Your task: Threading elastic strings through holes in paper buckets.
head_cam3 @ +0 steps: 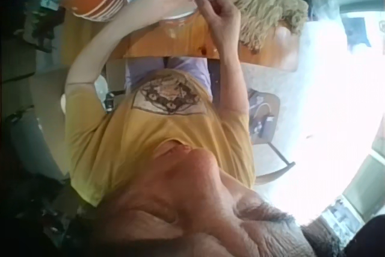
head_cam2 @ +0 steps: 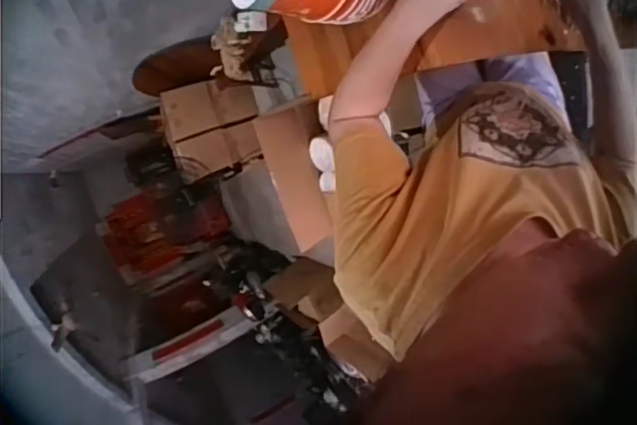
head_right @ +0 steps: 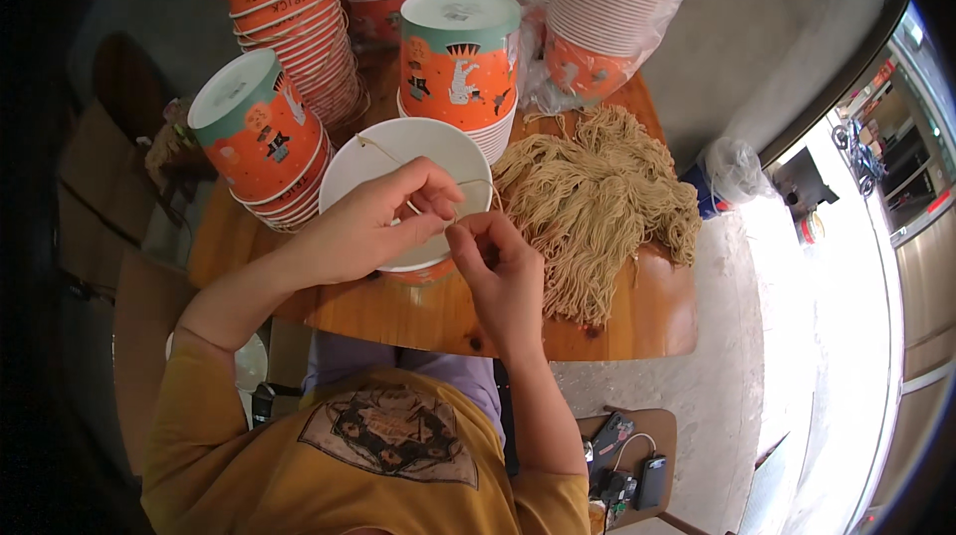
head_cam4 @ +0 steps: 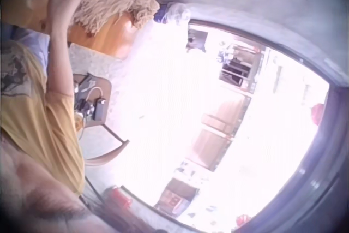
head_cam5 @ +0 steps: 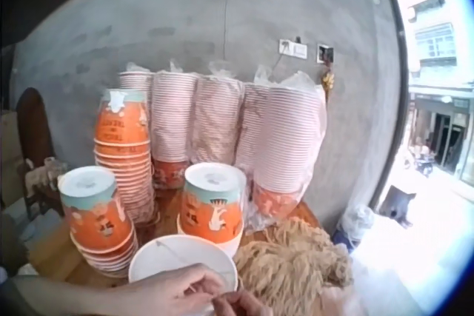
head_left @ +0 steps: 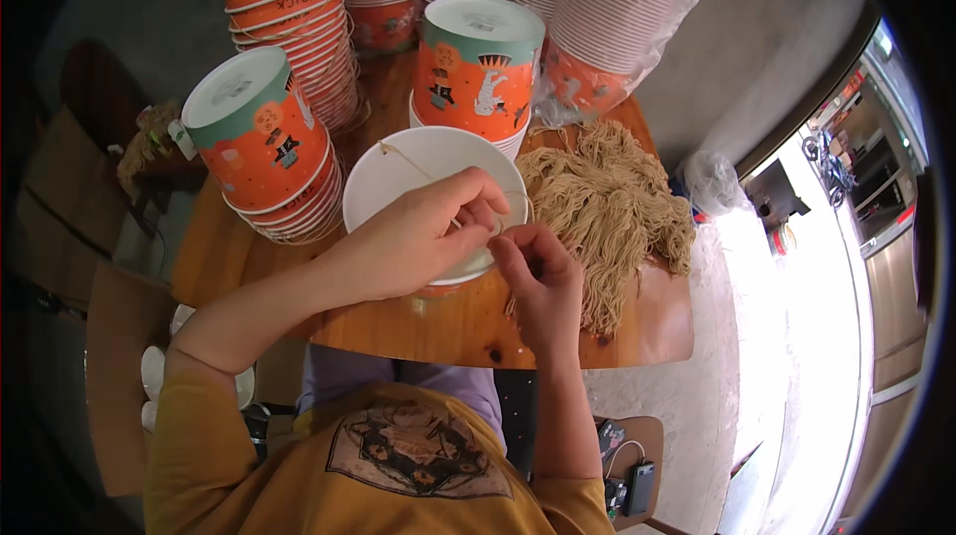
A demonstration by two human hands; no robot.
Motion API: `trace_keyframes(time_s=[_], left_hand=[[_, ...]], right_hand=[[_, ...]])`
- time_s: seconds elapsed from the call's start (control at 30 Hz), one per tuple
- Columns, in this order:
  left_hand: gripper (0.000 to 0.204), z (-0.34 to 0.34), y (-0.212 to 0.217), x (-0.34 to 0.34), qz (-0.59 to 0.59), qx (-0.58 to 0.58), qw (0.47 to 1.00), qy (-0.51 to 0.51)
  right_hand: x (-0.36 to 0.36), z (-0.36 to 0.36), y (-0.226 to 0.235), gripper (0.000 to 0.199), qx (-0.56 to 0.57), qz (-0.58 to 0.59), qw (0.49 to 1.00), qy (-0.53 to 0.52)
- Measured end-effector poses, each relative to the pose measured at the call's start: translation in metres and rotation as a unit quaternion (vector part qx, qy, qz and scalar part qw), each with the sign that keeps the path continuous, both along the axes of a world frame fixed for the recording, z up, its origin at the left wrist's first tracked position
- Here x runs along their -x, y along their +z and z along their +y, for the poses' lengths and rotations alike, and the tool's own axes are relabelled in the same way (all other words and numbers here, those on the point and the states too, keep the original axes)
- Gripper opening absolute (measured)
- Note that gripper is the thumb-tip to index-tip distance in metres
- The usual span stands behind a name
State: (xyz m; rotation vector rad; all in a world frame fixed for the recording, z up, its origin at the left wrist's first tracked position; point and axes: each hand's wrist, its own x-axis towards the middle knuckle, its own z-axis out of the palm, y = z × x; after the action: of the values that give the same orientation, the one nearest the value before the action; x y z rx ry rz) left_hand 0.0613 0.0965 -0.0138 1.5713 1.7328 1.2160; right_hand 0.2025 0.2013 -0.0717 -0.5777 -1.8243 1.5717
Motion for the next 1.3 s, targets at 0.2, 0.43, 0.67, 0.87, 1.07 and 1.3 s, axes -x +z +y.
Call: trace_keyframes(time_s=[0.2, 0.43, 0.67, 0.87, 1.07, 1.3], left_hand=[[0.039, -0.003, -0.005, 0.008, -0.173, 0.138, 0.972, -0.080], [0.032, -0.004, -0.016, 0.011, -0.235, 0.122, 0.963, -0.041], [0.022, -0.003, -0.017, 0.020, -0.329, 0.183, 0.924, -0.063], [0.018, 0.000, -0.023, 0.023, -0.402, 0.222, 0.881, -0.109], [0.020, 0.000, -0.003, 0.019, -0.134, 0.208, 0.966, -0.072], [0.013, -0.011, -0.012, 0.024, -0.255, 0.152, 0.953, -0.066]], right_hand=[[0.002, -0.020, 0.012, 0.013, 0.147, 0.049, 0.988, 0.002], [0.007, -0.027, 0.008, 0.013, 0.170, 0.048, 0.984, 0.014], [0.004, -0.031, 0.005, 0.012, 0.131, 0.075, 0.988, 0.034], [-0.003, -0.043, -0.003, 0.014, 0.165, 0.104, 0.981, -0.005], [0.005, -0.072, -0.002, 0.013, 0.184, 0.158, 0.969, -0.044], [0.001, -0.058, -0.001, 0.019, 0.144, 0.092, 0.983, 0.066]])
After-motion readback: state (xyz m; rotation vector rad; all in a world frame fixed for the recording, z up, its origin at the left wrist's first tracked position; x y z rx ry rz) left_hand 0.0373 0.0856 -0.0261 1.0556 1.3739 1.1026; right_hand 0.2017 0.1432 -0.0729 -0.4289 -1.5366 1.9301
